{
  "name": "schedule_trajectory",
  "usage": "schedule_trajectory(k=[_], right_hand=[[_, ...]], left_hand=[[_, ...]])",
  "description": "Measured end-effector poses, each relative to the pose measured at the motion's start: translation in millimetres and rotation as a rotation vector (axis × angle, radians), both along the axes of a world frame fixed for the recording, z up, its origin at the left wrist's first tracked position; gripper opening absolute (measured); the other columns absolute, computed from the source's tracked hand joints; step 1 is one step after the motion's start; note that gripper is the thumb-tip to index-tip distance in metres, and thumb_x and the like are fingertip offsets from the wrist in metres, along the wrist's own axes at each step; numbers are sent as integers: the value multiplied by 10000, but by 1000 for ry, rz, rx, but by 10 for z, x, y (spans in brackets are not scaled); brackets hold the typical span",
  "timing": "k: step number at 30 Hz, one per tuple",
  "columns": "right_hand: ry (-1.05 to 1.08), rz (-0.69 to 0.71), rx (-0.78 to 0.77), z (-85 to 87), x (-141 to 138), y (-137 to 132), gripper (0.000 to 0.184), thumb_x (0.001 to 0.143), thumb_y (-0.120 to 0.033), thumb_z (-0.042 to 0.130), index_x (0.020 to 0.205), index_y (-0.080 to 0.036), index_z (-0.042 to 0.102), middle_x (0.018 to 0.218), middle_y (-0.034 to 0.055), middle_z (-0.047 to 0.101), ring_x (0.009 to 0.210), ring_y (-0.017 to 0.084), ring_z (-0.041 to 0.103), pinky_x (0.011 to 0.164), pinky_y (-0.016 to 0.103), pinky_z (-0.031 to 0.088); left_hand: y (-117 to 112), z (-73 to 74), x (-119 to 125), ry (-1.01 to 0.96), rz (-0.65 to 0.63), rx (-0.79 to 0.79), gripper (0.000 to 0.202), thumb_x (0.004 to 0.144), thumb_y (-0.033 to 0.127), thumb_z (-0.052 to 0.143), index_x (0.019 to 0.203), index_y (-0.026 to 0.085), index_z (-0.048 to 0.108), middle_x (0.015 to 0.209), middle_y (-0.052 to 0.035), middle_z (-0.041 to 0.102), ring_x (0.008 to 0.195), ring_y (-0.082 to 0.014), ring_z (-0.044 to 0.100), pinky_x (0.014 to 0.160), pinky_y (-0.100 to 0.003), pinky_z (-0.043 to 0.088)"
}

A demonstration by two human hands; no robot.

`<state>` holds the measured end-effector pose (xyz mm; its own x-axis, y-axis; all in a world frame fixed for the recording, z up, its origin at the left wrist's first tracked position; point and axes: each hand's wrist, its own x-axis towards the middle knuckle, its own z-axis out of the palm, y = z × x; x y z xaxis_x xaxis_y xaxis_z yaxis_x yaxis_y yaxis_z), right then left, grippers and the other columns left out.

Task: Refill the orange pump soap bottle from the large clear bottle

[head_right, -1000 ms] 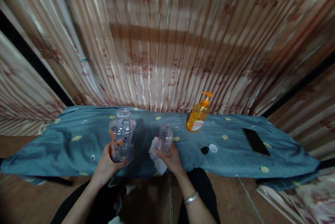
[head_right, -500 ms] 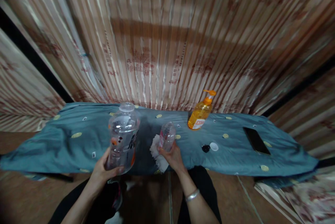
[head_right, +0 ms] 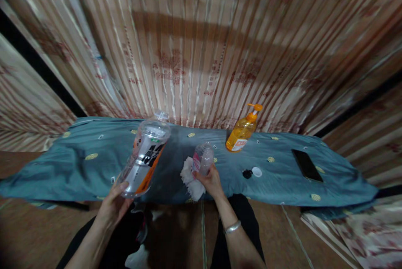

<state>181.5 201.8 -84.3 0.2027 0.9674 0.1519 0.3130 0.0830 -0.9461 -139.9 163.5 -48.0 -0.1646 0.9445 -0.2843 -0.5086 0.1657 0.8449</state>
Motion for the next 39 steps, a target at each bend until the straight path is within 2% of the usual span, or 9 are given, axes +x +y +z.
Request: schedule_trajectory(k=[4,8,11,14,21,28,31,35,39], right_hand=[[-15,-18,-46,19,24,45,456,644,-597,908,850,-224,746,825,61,836,765,292,779,704,421,658],[-30,-58,-60,51,17,69,446,631,-544,896,902,-234,724,854,64,849,775,293,782,720,413,657],[-2,-52,-38,60,-10,50,432,664,-529,837,952,-233,710,921,86,857,836,310,798,783,436,662],[35,-27,-18,66,-43,12,443,670,-518,809,984,-225,698,958,106,858,871,333,805,828,477,664],[-26,-2,-10,101,-51,-41,491,718,-546,846,1055,-208,728,1000,122,861,907,349,806,850,480,664],[-103,-14,10,55,-60,-39,633,740,-716,796,1114,-210,721,1024,145,863,907,367,816,846,515,670],[-83,4,13,64,-80,-45,622,766,-675,790,1175,-211,724,1095,154,864,976,372,832,904,526,677],[-75,44,13,100,-88,-64,628,788,-587,807,1258,-180,715,1170,175,851,1069,391,833,974,549,674],[-81,69,32,110,-81,-75,592,818,-508,792,1322,-211,700,1256,146,840,1141,378,814,1039,573,655]], left_hand=[[-6,-37,-12,-58,-14,-6,805,530,431,1018,1265,220,770,1160,-128,852,1164,-432,795,971,-570,682],[0,22,38,-81,-30,9,825,566,462,995,1310,187,770,1176,-162,851,1183,-451,789,969,-571,684],[3,97,91,-82,-32,18,824,582,516,986,1318,212,774,1197,-145,851,1190,-452,787,945,-584,689],[-1,139,113,-66,-8,10,805,584,571,974,1287,232,778,1116,-113,860,1097,-437,811,850,-576,705],[-19,194,188,-14,31,25,746,590,626,950,1173,195,775,1086,-125,843,965,-401,808,630,-438,671],[-15,278,299,19,88,78,791,569,656,948,1192,217,737,1070,-88,813,881,-323,777,539,-332,593],[-27,247,263,34,78,92,754,598,632,947,1199,228,736,1079,-77,799,801,-285,755,477,-299,536],[-41,192,205,44,60,110,706,633,622,934,1199,246,740,1121,-71,791,762,-266,737,450,-305,524],[-28,191,186,49,51,126,699,622,631,952,1160,235,745,1094,-74,791,747,-262,729,438,-305,520]])
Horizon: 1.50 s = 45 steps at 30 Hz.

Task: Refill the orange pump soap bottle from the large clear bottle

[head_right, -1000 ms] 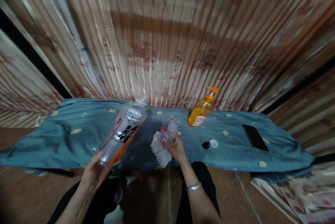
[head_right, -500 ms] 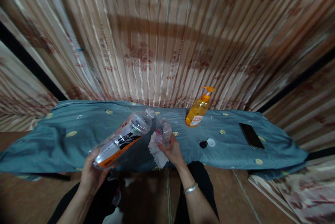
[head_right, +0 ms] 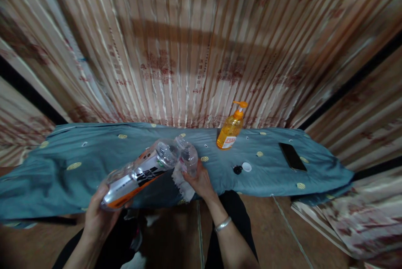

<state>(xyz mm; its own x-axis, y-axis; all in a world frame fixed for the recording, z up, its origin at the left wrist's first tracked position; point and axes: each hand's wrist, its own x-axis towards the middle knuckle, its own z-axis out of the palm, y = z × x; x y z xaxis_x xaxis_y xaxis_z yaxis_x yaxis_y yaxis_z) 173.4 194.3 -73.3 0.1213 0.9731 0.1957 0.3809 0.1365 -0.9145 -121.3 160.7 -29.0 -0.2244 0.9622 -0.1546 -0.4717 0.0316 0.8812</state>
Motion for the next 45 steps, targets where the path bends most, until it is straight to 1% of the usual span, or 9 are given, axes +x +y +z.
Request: schedule_trajectory(k=[7,13,17,22,27,30,34,39,45], right_hand=[[0,-15,4,-67,-9,14,611,822,-473,790,1356,-195,688,1270,135,838,1155,360,813,1057,570,659],[-40,-32,9,-13,-22,4,534,821,-391,832,1314,-233,705,1227,124,855,1113,351,834,1004,498,682],[-36,0,4,31,-41,-15,548,851,-418,805,1346,-222,677,1284,144,843,1174,356,827,1041,490,672],[-83,-45,-21,19,-78,-37,620,842,-470,818,1380,-204,661,1283,174,838,1183,382,817,1050,518,665],[-74,-49,3,-16,-126,-35,602,848,-427,805,1394,-213,668,1235,145,844,1139,354,829,1001,458,682],[-89,-78,4,-39,-149,-28,597,841,-390,809,1390,-210,662,1248,145,842,1148,349,829,1028,460,676],[-92,-61,-17,-47,-160,-39,625,859,-397,784,1419,-169,625,1278,166,834,1173,354,827,1062,494,661],[-65,-29,-15,-31,-159,-64,653,875,-409,764,1461,-169,604,1264,157,840,1155,344,834,1031,470,667],[-87,-61,-20,-52,-173,-56,684,859,-398,756,1485,-164,607,1312,170,821,1210,361,814,1069,493,651]], left_hand=[[13,56,-30,20,15,26,702,619,630,955,1158,224,759,1070,-66,781,735,-254,709,421,-308,507],[27,48,-64,28,10,18,738,585,616,975,1170,219,764,1114,-67,779,726,-233,693,429,-305,512],[36,87,-25,39,21,11,747,548,641,978,1122,216,762,1074,-68,782,713,-242,689,408,-311,501],[9,173,17,65,52,18,764,519,665,973,1106,229,749,1044,-53,776,685,-222,655,392,-303,482],[-28,165,-93,107,54,6,755,546,644,964,1155,264,731,1061,-39,774,716,-244,673,418,-311,497],[-44,170,-151,130,56,4,751,555,635,959,1168,266,732,1091,-40,770,757,-249,685,436,-296,503],[-63,250,-142,153,99,12,790,484,642,966,1133,262,728,1073,-29,753,739,-217,664,420,-262,483],[-72,379,-102,181,158,17,842,418,635,969,1120,245,716,1040,-30,738,687,-200,646,381,-260,471],[-134,431,-46,195,149,50,896,530,599,946,1310,237,695,1117,-53,750,663,-193,650,382,-276,492]])
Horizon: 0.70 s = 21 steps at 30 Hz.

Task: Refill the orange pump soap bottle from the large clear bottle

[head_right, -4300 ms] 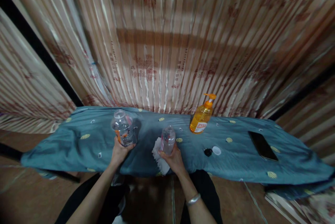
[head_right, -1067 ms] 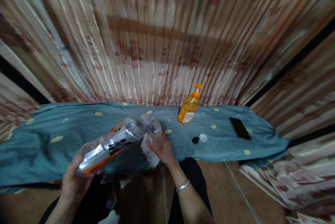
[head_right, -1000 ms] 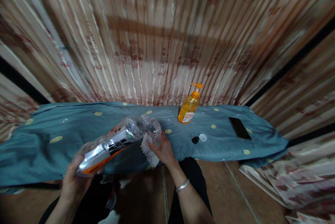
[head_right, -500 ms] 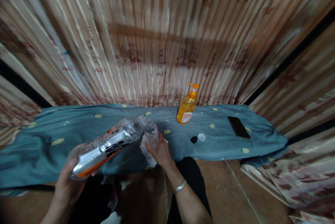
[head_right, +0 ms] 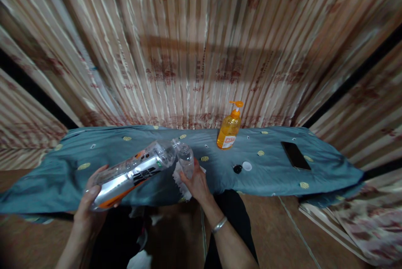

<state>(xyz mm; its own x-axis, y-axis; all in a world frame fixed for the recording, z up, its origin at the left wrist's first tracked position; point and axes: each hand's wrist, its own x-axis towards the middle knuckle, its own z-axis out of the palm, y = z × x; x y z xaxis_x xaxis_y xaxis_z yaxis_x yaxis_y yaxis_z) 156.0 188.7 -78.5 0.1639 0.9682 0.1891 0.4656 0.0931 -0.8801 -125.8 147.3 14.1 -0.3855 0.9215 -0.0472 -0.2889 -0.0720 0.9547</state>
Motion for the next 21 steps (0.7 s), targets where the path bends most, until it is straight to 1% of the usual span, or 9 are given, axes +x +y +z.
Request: schedule_trajectory(k=[3,6,10,13,15,19,21], right_hand=[[-14,-13,-2,-5,-9,2,685,863,-404,758,1483,-149,614,1260,172,830,1187,371,820,1045,497,663],[-19,-21,-7,-1,-12,4,666,850,-375,782,1462,-164,628,1225,157,839,1165,365,828,1028,470,667],[-14,-33,-11,-6,-14,12,655,834,-343,806,1447,-189,636,1221,143,845,1144,368,832,1018,474,669],[-3,-37,-8,-22,-18,15,654,828,-339,817,1444,-205,641,1225,136,846,1144,369,831,1010,477,671],[-1,-37,-1,-30,-23,14,648,832,-334,813,1444,-207,640,1229,136,847,1145,363,831,1008,469,669],[-9,-34,3,-18,-32,3,643,846,-347,795,1448,-191,633,1230,147,849,1139,364,834,1018,482,666],[-15,-33,-8,-3,-31,-4,647,849,-376,795,1447,-188,635,1225,150,850,1139,374,834,1019,497,669]], left_hand=[[-46,-4,29,6,15,16,947,589,598,918,1431,255,655,1143,-47,741,641,-172,639,380,-258,473],[-81,-11,36,12,32,28,970,594,610,911,1457,255,648,1154,-51,731,666,-177,648,398,-250,478],[-114,-21,39,13,55,43,884,622,601,906,1405,270,661,1186,-45,714,714,-175,646,432,-239,484],[-135,-27,52,18,63,55,771,643,598,899,1295,245,689,1187,-54,700,752,-186,636,432,-240,459],[-154,-29,64,23,64,62,751,649,608,897,1266,229,696,1181,-66,701,783,-198,634,438,-242,450],[-211,-19,90,25,75,63,798,645,600,915,1320,230,702,1240,-89,723,911,-244,671,484,-239,467],[-245,-10,104,18,78,56,807,647,584,925,1346,241,712,1260,-91,739,936,-254,689,501,-238,462]])
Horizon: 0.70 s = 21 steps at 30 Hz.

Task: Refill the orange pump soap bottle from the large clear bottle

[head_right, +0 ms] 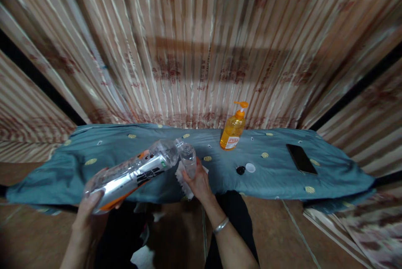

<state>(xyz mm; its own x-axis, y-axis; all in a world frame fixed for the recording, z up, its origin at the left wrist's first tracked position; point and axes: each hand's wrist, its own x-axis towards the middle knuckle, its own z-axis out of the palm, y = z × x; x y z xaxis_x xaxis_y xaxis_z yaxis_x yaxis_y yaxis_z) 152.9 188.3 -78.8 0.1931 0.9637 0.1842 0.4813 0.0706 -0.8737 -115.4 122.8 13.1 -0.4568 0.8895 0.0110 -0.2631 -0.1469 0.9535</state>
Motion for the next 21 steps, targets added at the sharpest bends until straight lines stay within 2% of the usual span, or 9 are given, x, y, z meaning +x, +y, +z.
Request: schedule_trajectory(k=[9,14,21], right_hand=[[-26,-6,-1,12,-6,-30,674,854,-444,761,1468,-193,641,1321,159,825,1232,394,805,1094,538,642],[-71,-22,27,-43,-22,-35,690,866,-455,752,1476,-158,630,1352,202,808,1266,406,790,1112,561,633],[-101,-33,57,-106,-16,-39,732,885,-440,757,1538,-162,580,1378,204,800,1257,398,795,1086,572,652]], left_hand=[[-98,47,4,-10,15,-27,875,570,548,964,1360,241,746,1236,-87,763,906,-233,663,526,-233,465],[-143,126,-33,23,27,-39,853,589,565,959,1349,242,746,1226,-77,747,858,-231,663,511,-239,466],[-141,195,-58,71,61,-56,1007,546,598,965,1456,276,678,1174,-42,713,745,-191,615,454,-238,467]])
